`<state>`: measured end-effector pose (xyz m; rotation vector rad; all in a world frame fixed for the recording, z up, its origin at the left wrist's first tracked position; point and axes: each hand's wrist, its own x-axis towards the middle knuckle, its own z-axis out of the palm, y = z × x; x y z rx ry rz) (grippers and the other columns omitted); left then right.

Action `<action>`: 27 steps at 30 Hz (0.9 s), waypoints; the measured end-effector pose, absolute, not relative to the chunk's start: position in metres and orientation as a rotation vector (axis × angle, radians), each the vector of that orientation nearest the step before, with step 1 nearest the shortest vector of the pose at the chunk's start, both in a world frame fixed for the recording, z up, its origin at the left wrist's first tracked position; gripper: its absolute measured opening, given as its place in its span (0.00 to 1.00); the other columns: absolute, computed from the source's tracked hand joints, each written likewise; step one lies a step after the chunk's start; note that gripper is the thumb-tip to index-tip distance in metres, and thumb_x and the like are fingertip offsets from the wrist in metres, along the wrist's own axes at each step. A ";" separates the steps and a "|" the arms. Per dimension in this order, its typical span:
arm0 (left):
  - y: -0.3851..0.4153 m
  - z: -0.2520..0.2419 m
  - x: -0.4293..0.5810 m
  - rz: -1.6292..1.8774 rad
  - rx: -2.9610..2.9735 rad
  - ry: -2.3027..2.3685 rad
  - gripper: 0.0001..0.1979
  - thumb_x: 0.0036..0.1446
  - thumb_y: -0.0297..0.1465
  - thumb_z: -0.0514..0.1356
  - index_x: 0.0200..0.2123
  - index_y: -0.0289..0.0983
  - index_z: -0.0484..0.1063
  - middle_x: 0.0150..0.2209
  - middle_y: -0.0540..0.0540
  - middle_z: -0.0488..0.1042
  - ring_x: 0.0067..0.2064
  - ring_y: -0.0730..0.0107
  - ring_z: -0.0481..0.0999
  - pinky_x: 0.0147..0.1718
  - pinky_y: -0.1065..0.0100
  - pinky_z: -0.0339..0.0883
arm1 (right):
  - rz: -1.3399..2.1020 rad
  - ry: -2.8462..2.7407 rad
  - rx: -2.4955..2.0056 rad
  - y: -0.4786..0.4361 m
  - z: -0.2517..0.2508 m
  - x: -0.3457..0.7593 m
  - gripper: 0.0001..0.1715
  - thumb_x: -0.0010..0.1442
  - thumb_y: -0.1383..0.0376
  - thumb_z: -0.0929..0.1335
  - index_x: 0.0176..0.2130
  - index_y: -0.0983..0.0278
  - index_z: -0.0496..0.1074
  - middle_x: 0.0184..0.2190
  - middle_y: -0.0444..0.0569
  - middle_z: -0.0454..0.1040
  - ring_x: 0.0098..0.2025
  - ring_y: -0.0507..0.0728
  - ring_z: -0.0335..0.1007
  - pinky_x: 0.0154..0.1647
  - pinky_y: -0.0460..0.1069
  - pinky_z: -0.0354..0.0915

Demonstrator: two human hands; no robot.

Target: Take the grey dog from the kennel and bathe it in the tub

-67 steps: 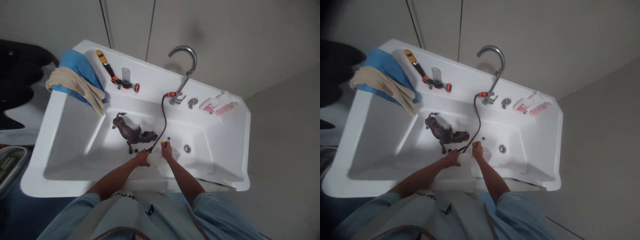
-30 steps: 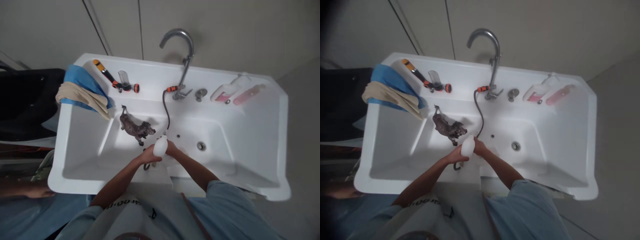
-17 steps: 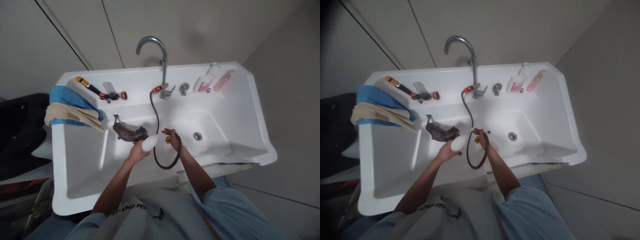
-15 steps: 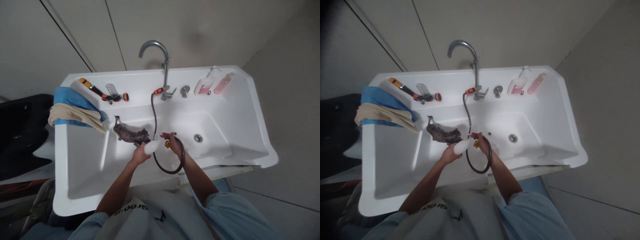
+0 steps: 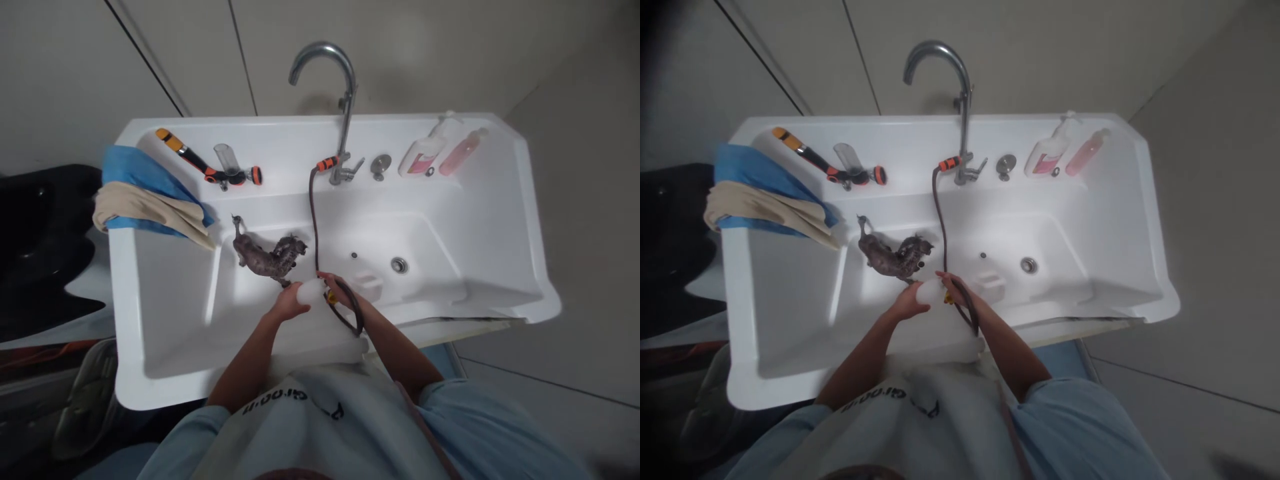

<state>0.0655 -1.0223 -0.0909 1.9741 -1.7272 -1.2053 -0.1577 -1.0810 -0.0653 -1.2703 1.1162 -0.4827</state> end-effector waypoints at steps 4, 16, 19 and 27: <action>-1.023 -0.101 0.071 -1.314 1.844 -1.692 0.35 0.42 0.27 0.77 0.56 0.36 0.78 0.57 0.35 0.83 0.59 0.37 0.83 0.57 0.50 0.77 | -0.457 1.171 -1.146 -1.075 -0.062 -0.145 0.39 0.78 0.43 0.63 0.70 0.66 0.76 0.30 0.46 0.78 0.25 0.54 0.73 0.26 0.47 0.70; -1.027 -0.109 0.106 -1.765 1.548 -1.254 0.29 0.43 0.33 0.74 0.52 0.37 0.78 0.51 0.43 0.81 0.56 0.49 0.80 0.57 0.56 0.74 | -0.400 1.254 -0.958 -1.093 -0.055 -0.120 0.16 0.73 0.55 0.68 0.44 0.64 0.78 0.21 0.40 0.70 0.21 0.51 0.64 0.21 0.44 0.60; -1.029 -0.109 0.108 -1.821 1.509 -1.190 0.25 0.42 0.35 0.74 0.47 0.37 0.81 0.48 0.43 0.82 0.55 0.48 0.80 0.56 0.56 0.73 | -0.428 1.274 -0.925 -1.089 -0.059 -0.117 0.14 0.72 0.56 0.69 0.41 0.64 0.76 0.21 0.40 0.70 0.21 0.51 0.65 0.22 0.44 0.60; -1.025 -0.133 0.113 -1.881 1.495 -1.104 0.30 0.42 0.43 0.74 0.49 0.37 0.83 0.50 0.39 0.84 0.54 0.48 0.81 0.54 0.58 0.73 | -0.425 1.253 -0.858 -1.087 -0.073 -0.125 0.18 0.76 0.53 0.67 0.47 0.63 0.80 0.23 0.40 0.71 0.21 0.50 0.66 0.22 0.43 0.59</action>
